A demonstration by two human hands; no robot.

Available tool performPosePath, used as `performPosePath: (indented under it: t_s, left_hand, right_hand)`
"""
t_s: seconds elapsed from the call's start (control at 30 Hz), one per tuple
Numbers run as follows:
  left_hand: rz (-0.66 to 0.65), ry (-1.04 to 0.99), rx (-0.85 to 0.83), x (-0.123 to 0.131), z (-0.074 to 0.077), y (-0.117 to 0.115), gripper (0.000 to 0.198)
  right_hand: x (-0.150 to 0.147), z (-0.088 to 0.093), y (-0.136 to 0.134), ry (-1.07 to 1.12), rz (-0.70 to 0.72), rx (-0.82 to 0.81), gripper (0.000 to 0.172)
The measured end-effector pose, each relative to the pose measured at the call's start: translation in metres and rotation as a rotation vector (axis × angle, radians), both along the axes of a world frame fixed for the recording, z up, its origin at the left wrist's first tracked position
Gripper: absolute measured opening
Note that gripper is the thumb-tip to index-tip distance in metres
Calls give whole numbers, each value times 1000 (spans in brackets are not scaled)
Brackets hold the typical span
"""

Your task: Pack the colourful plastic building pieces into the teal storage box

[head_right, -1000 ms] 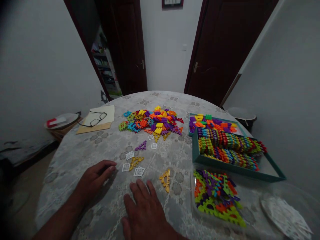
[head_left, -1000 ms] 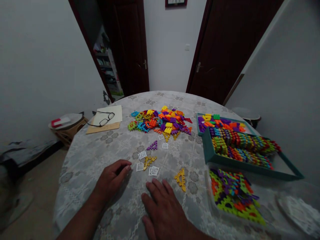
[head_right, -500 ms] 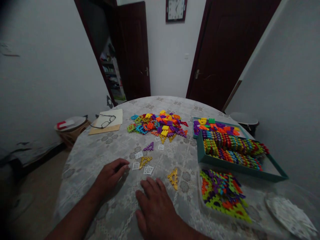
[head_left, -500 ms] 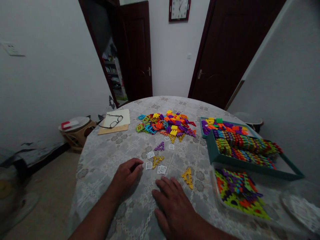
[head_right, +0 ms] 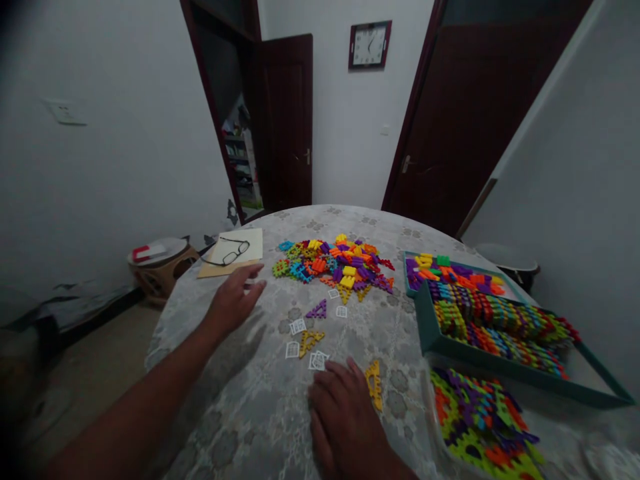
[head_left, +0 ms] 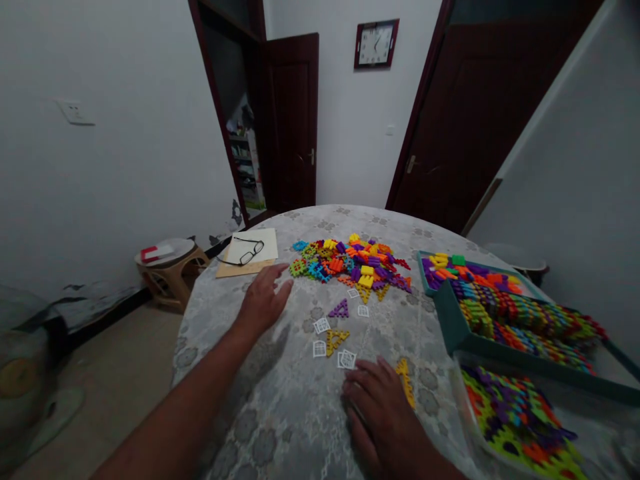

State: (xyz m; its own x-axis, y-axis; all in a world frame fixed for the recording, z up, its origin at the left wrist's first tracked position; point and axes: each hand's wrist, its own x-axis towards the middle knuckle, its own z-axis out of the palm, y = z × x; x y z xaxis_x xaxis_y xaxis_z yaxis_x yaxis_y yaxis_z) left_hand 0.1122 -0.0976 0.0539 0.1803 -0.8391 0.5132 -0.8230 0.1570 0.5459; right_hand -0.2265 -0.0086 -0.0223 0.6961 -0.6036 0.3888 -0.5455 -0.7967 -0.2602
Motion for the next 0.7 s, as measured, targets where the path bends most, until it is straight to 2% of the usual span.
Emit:
performPosePath:
  t_s: [0.07, 0.13, 0.27, 0.47, 0.6, 0.7]
  left_hand:
    - [14, -105, -29, 16, 6, -35, 47]
    - [33, -182, -24, 29, 5, -70, 52]
    - [59, -293, 63, 40, -9, -136, 62]
    - [102, -316, 319, 46, -33, -216, 74]
    - [52, -275, 370, 49, -41, -254, 86]
    - [-8, -257, 403, 49, -44, -276, 88]
  right_hand:
    - [-7, -13, -5, 37, -127, -71, 46]
    - [-16, -29, -11, 57, -245, -108, 49]
    - [-33, -59, -21, 78, -345, -96, 58]
    - [-38, -84, -28, 96, -322, -109, 77]
    - [-39, -96, -36, 139, -265, -124, 88]
    - [-38, -104, -37, 133, -235, -118, 87]
